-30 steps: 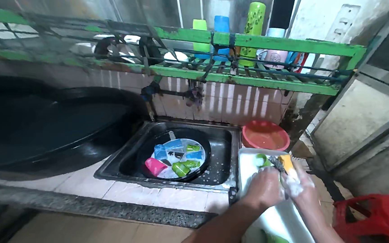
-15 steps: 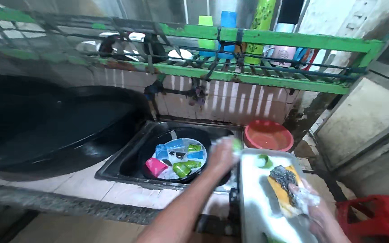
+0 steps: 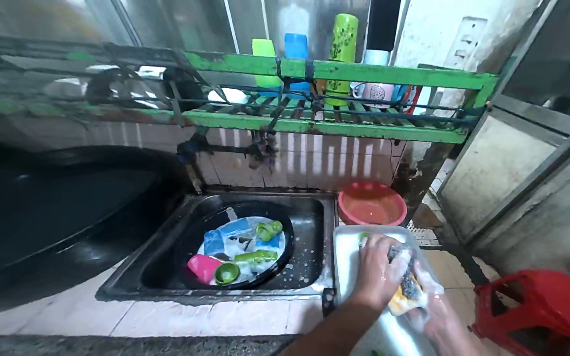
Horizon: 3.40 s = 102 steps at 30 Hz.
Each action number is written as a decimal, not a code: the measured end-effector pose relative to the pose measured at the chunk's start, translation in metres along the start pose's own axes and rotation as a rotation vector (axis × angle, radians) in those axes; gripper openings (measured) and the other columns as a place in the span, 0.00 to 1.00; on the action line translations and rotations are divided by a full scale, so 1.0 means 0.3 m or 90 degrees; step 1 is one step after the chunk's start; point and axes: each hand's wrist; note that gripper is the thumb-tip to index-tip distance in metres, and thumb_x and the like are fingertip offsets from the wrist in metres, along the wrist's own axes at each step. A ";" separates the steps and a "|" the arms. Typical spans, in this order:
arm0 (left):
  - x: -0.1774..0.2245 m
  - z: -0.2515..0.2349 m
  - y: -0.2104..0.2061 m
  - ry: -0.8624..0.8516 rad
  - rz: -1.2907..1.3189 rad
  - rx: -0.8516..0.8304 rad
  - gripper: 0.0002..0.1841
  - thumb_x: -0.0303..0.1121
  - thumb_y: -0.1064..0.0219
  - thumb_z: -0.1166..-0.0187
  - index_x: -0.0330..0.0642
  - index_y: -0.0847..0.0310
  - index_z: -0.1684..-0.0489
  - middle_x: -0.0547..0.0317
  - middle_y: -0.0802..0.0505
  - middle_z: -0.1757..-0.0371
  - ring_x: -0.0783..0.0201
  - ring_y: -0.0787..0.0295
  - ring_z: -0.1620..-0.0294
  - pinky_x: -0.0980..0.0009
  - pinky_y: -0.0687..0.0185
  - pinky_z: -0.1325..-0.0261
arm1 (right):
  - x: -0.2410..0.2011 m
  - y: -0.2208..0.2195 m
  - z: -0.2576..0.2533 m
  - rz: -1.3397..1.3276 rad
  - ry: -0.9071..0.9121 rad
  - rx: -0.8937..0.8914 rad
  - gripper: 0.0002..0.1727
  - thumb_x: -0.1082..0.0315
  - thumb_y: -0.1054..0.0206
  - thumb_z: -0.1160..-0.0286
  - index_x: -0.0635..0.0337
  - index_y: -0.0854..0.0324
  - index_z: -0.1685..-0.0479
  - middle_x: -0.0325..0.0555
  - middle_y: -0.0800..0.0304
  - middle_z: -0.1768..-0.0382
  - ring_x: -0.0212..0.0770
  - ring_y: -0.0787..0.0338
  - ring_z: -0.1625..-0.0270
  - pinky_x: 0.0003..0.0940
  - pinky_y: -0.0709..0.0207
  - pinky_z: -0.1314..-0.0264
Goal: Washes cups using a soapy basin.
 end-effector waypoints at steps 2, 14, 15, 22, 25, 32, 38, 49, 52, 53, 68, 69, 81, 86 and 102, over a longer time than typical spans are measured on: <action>0.035 0.011 -0.025 0.035 0.095 -0.001 0.17 0.40 0.35 0.15 0.39 0.17 0.36 0.47 0.11 0.39 0.55 0.14 0.36 0.54 0.20 0.30 | 0.021 -0.021 0.024 0.042 -0.009 0.087 0.18 0.62 0.57 0.05 0.59 0.26 0.34 0.44 0.12 0.58 0.35 0.09 0.58 0.36 0.13 0.57; 0.004 0.013 -0.104 0.039 0.234 0.114 0.19 0.35 0.45 0.09 0.43 0.24 0.24 0.46 0.16 0.28 0.56 0.19 0.28 0.54 0.24 0.25 | 0.014 -0.048 0.062 0.033 0.059 -0.004 0.22 0.59 0.56 0.05 0.57 0.32 0.21 0.45 0.11 0.44 0.34 0.09 0.46 0.32 0.13 0.46; 0.000 0.009 -0.113 0.050 0.251 0.134 0.18 0.36 0.46 0.09 0.46 0.22 0.25 0.47 0.16 0.28 0.56 0.19 0.29 0.53 0.24 0.26 | 0.023 -0.043 0.062 0.070 0.068 -0.031 0.25 0.60 0.55 0.06 0.56 0.37 0.15 0.44 0.12 0.41 0.32 0.10 0.44 0.31 0.14 0.44; -0.083 -0.060 -0.167 0.066 0.186 0.016 0.25 0.39 0.49 0.09 0.42 0.34 0.14 0.43 0.38 0.09 0.47 0.50 0.07 0.48 0.50 0.09 | -0.039 0.096 -0.013 0.524 0.139 0.073 0.41 0.68 0.29 0.28 0.61 0.40 0.10 0.59 0.20 0.26 0.46 0.15 0.30 0.43 0.20 0.29; -0.111 -0.194 -0.154 -0.028 -0.172 -0.112 0.25 0.36 0.48 0.09 0.39 0.33 0.15 0.42 0.33 0.11 0.43 0.45 0.08 0.44 0.50 0.08 | -0.009 0.200 -0.031 0.875 0.208 -0.004 0.40 0.69 0.29 0.27 0.69 0.38 0.12 0.71 0.24 0.22 0.65 0.20 0.22 0.62 0.30 0.19; -0.191 -0.310 -0.199 0.120 -0.666 -0.362 0.30 0.29 0.42 0.15 0.32 0.40 0.13 0.26 0.28 0.19 0.28 0.35 0.17 0.27 0.47 0.18 | 0.047 0.193 -0.047 1.225 0.046 -0.279 0.45 0.75 0.26 0.34 0.52 0.37 0.09 0.59 0.45 0.08 0.66 0.47 0.07 0.68 0.38 0.16; -0.256 -0.276 -0.133 0.168 -0.578 -0.335 0.33 0.34 0.40 0.17 0.51 0.41 0.08 0.35 0.30 0.14 0.30 0.33 0.17 0.29 0.35 0.23 | 0.023 0.181 -0.015 1.046 0.121 -0.228 0.41 0.78 0.28 0.32 0.64 0.36 0.12 0.63 0.30 0.16 0.61 0.30 0.13 0.56 0.38 0.11; -0.112 -0.061 -0.138 -0.024 0.267 0.243 0.40 0.30 0.23 0.34 0.25 0.36 0.20 0.33 0.20 0.26 0.51 0.21 0.25 0.59 0.24 0.22 | -0.014 0.047 0.028 0.459 0.041 0.083 0.29 0.67 0.31 0.23 0.66 0.27 0.22 0.57 0.13 0.39 0.44 0.12 0.42 0.45 0.20 0.38; -0.099 -0.051 -0.100 0.120 0.495 0.297 0.34 0.32 0.31 0.19 0.31 0.43 0.16 0.34 0.22 0.25 0.51 0.20 0.28 0.56 0.21 0.27 | -0.002 -0.031 0.103 0.431 0.197 0.010 0.31 0.72 0.29 0.27 0.71 0.27 0.22 0.63 0.13 0.35 0.47 0.11 0.36 0.46 0.20 0.30; -0.106 -0.056 -0.084 0.134 0.530 0.290 0.32 0.33 0.34 0.16 0.32 0.42 0.16 0.35 0.22 0.24 0.52 0.20 0.28 0.57 0.21 0.26 | -0.001 -0.039 0.113 0.429 0.219 -0.006 0.31 0.73 0.29 0.28 0.71 0.26 0.22 0.64 0.14 0.33 0.47 0.12 0.34 0.45 0.20 0.28; -0.158 0.011 -0.148 0.253 0.518 0.130 0.32 0.39 0.34 0.15 0.36 0.43 0.16 0.37 0.17 0.32 0.52 0.14 0.38 0.55 0.15 0.37 | 0.009 0.018 0.045 0.876 0.138 -0.127 0.23 0.75 0.35 0.23 0.84 0.24 0.32 0.75 0.17 0.34 0.63 0.18 0.26 0.53 0.30 0.19; -0.171 0.016 -0.122 0.220 0.530 0.084 0.31 0.41 0.39 0.12 0.37 0.43 0.14 0.40 0.17 0.28 0.54 0.15 0.33 0.57 0.17 0.32 | -0.003 -0.004 0.047 0.670 0.087 -0.072 0.22 0.80 0.39 0.21 0.80 0.27 0.29 0.66 0.14 0.38 0.51 0.14 0.33 0.42 0.23 0.27; -0.159 0.011 -0.127 0.269 0.582 0.105 0.36 0.41 0.34 0.15 0.42 0.51 0.11 0.39 0.17 0.32 0.53 0.13 0.38 0.55 0.14 0.38 | 0.038 -0.017 -0.003 0.854 0.192 -0.132 0.24 0.75 0.37 0.22 0.80 0.25 0.29 0.66 0.16 0.31 0.50 0.19 0.23 0.42 0.36 0.14; -0.185 0.044 -0.035 0.207 0.561 -0.059 0.26 0.49 0.48 0.08 0.43 0.32 0.19 0.51 0.12 0.37 0.62 0.13 0.41 0.62 0.15 0.39 | 0.015 -0.082 0.047 0.736 0.103 -0.089 0.25 0.73 0.35 0.21 0.78 0.27 0.27 0.65 0.16 0.33 0.48 0.17 0.28 0.39 0.28 0.21; -0.108 0.036 -0.018 0.127 -0.005 -0.056 0.37 0.37 0.20 0.32 0.36 0.31 0.21 0.40 0.12 0.35 0.49 0.12 0.36 0.49 0.16 0.31 | -0.098 0.075 0.042 0.751 0.391 -0.045 0.33 0.69 0.33 0.23 0.69 0.31 0.17 0.67 0.31 0.16 0.60 0.26 0.16 0.56 0.34 0.14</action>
Point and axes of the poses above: each hand's wrist, its own z-axis away from the middle knuckle, its own y-axis out of the back of the hand, x = y × z
